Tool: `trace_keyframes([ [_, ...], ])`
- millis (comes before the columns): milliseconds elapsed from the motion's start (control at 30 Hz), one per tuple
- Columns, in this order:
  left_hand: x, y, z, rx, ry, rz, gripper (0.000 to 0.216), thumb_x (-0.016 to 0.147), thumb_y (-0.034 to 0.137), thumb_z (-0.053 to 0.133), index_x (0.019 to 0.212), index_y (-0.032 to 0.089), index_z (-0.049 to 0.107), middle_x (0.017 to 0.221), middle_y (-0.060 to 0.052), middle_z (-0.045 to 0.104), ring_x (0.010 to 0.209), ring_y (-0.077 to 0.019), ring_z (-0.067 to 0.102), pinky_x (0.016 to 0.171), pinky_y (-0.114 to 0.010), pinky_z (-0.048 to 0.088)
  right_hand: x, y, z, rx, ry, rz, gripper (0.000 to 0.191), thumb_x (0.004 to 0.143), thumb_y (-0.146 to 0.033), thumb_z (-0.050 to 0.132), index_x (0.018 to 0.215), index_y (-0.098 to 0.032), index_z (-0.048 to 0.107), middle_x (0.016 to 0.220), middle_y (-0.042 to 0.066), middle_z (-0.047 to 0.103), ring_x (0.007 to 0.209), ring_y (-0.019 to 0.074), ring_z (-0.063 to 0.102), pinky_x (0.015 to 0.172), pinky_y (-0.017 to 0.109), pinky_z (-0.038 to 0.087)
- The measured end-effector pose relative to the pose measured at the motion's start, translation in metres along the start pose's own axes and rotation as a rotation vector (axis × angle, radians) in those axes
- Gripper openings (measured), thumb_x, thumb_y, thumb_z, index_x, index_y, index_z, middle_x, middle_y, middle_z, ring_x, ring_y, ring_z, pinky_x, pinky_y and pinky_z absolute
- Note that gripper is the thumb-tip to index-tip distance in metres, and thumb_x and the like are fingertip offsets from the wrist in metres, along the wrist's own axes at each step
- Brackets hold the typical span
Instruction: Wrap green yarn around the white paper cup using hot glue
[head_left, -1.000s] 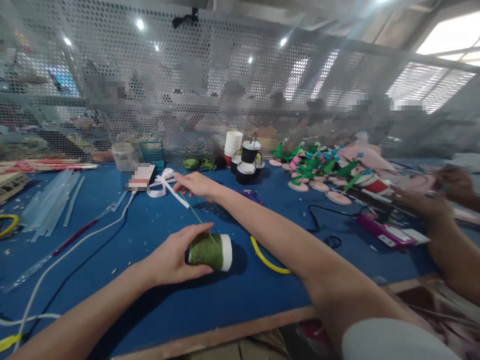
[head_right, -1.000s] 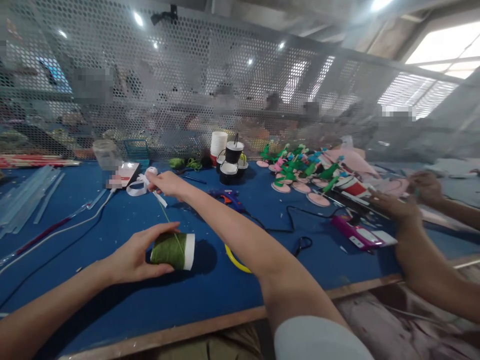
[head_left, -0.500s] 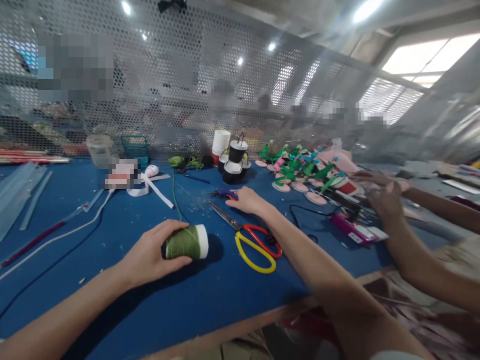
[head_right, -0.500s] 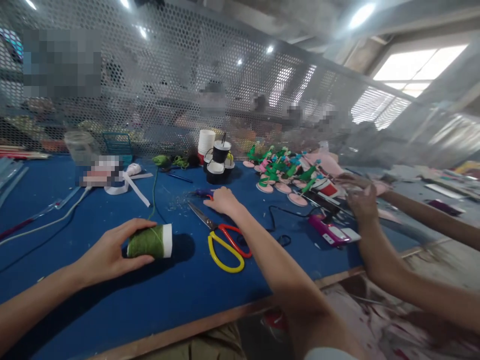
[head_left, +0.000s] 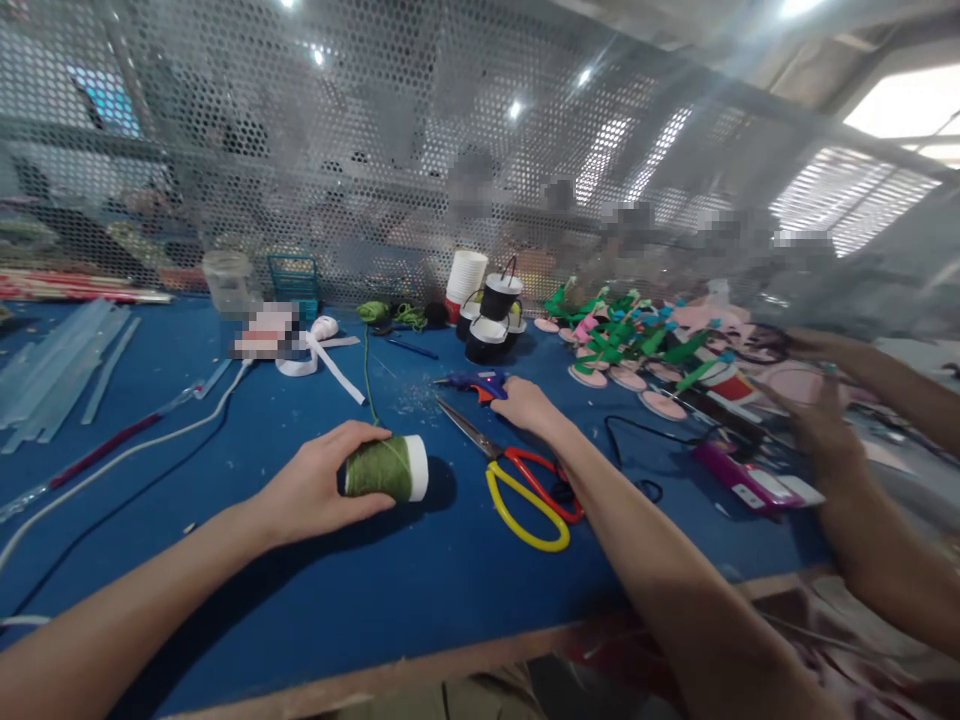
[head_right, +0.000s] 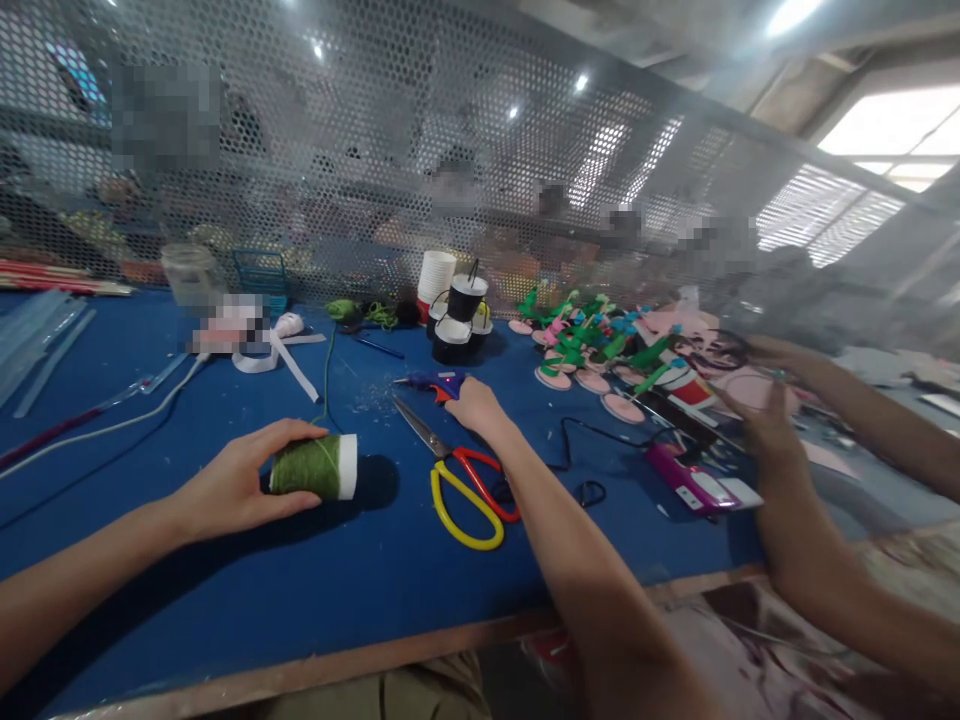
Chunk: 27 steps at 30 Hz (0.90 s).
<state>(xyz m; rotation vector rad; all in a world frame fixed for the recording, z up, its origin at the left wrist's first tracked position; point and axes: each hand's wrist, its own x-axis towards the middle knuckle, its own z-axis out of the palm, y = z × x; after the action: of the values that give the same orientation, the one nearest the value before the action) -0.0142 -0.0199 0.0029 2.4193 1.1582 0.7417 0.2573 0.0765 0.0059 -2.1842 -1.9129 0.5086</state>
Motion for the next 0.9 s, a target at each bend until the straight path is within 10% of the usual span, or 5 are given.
trace_keyframes([
  [200, 0.001, -0.002, -0.003, -0.050, 0.026, -0.069, 0.046, 0.071, 0.040, 0.060, 0.109, 0.016, 0.050, 0.103, -0.008, 0.060, 0.093, -0.0226, 0.058, 0.081, -0.033, 0.046, -0.042, -0.012, -0.020, 0.363, 0.045, -0.169, 0.034, 0.080, -0.022, 0.054, 0.112, -0.012, 0.047, 0.093, 0.008, 0.066, 0.072, 0.0132, 0.064, 0.065, 0.023, 0.050],
  [367, 0.002, -0.002, -0.007, -0.165, -0.008, -0.201, 0.050, 0.068, 0.043, 0.061, 0.109, 0.015, 0.052, 0.103, -0.008, 0.061, 0.089, -0.0236, 0.058, 0.081, -0.035, 0.046, -0.077, -0.024, -0.024, 0.729, -0.252, -0.384, 0.023, 0.074, -0.035, 0.059, 0.080, -0.013, 0.056, 0.065, 0.004, 0.065, 0.052, 0.0123, 0.060, 0.053, 0.024, 0.050],
  [900, 0.003, -0.008, -0.011, -0.208, 0.043, -0.228, 0.046, 0.071, 0.041, 0.061, 0.108, 0.015, 0.052, 0.100, -0.006, 0.062, 0.086, -0.0206, 0.059, 0.078, -0.033, 0.047, -0.110, -0.024, -0.011, 0.469, -0.098, -0.472, 0.016, 0.074, -0.035, 0.057, 0.066, -0.021, 0.058, 0.039, -0.006, 0.048, 0.036, 0.0122, 0.048, 0.035, 0.024, 0.040],
])
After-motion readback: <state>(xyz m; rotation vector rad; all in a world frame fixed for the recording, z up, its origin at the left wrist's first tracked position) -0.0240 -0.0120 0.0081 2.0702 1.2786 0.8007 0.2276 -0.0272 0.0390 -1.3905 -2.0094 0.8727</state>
